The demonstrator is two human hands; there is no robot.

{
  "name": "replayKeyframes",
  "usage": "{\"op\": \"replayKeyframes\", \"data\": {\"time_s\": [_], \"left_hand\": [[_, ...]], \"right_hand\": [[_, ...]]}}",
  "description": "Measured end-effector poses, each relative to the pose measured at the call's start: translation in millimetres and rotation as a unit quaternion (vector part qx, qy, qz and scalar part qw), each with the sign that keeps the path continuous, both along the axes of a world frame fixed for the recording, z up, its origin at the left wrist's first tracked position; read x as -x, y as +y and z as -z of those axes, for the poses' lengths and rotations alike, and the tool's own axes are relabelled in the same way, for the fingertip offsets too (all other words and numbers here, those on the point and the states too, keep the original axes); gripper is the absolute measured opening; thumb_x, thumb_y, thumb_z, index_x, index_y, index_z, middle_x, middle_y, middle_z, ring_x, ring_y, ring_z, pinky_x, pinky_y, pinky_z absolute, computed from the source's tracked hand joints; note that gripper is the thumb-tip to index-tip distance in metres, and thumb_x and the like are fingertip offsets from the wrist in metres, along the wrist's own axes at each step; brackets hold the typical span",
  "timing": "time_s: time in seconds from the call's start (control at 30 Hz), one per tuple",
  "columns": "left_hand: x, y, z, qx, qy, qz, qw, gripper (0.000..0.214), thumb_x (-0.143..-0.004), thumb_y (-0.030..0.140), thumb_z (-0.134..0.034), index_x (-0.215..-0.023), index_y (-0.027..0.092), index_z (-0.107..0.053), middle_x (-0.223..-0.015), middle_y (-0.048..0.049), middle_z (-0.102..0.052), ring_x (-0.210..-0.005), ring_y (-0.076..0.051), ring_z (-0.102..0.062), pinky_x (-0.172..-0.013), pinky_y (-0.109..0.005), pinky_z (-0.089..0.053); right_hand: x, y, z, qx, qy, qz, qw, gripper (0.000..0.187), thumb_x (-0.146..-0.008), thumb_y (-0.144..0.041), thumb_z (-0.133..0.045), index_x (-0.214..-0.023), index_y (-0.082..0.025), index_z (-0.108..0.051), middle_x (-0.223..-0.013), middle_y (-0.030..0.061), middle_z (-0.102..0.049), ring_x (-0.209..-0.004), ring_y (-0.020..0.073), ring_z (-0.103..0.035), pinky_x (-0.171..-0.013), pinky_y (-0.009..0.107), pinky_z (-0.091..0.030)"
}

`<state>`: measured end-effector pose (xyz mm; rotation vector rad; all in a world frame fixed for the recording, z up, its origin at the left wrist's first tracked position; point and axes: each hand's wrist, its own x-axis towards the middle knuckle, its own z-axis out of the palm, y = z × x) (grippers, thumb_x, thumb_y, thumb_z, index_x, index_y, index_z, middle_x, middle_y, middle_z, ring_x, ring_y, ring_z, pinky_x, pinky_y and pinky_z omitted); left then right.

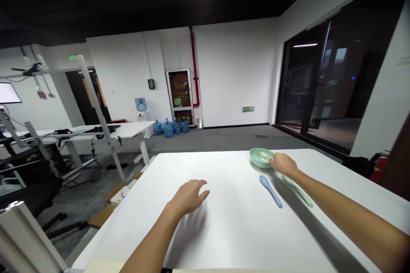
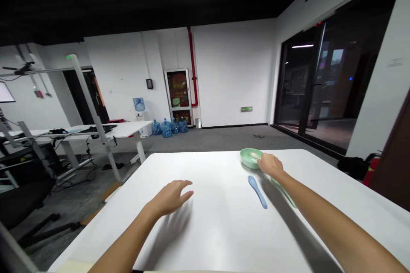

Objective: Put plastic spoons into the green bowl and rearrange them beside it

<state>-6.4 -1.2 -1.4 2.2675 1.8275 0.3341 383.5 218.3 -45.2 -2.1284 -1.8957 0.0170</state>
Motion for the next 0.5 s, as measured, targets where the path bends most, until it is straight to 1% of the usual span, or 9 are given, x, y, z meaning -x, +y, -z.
{"op": "replayKeyframes", "data": {"time_s": [0.17, 0.3, 0.5], "left_hand": [[-0.5, 2.5, 1.2, 0.001, 0.001, -0.005, 1.0, 0.055, -0.092, 0.057, -0.038, -0.133, 0.026, -0.055, -0.135, -0.0063, -0.061, -0.125, -0.03, -0.053, -0.101, -0.043, -0.042], [0.1, 4.4, 3.3, -0.003, 0.001, -0.003, 1.0, 0.055, -0.091, 0.057, -0.038, -0.133, 0.026, -0.055, -0.133, -0.0064, -0.062, -0.124, -0.03, -0.054, -0.1, -0.043, -0.043], [0.8, 5.9, 5.2, -0.005, 0.003, -0.001, 1.0, 0.054, -0.092, 0.057, -0.038, -0.133, 0.026, -0.055, -0.133, -0.0067, -0.062, -0.123, -0.029, -0.055, -0.1, -0.043, -0.043]], "right_hand": [[-1.5, 5.7, 3.4, 0.022, -0.017, 0.002, 1.0, 0.038, -0.087, -0.04, -0.046, -0.097, -0.012, -0.068, -0.102, 0.0204, -0.067, -0.093, 0.0309, -0.066, -0.072, 0.036, -0.046], [-1.8, 8.8, 5.6, 0.023, -0.025, -0.003, 0.999, 0.039, -0.087, -0.043, -0.045, -0.095, -0.012, -0.068, -0.101, 0.0192, -0.067, -0.092, 0.0306, -0.065, -0.072, 0.036, -0.047], [-4.8, 11.7, 8.9, 0.028, -0.029, 0.005, 0.999, 0.039, -0.087, -0.043, -0.046, -0.098, -0.013, -0.068, -0.103, 0.0179, -0.068, -0.094, 0.0294, -0.065, -0.074, 0.035, -0.048]]}}
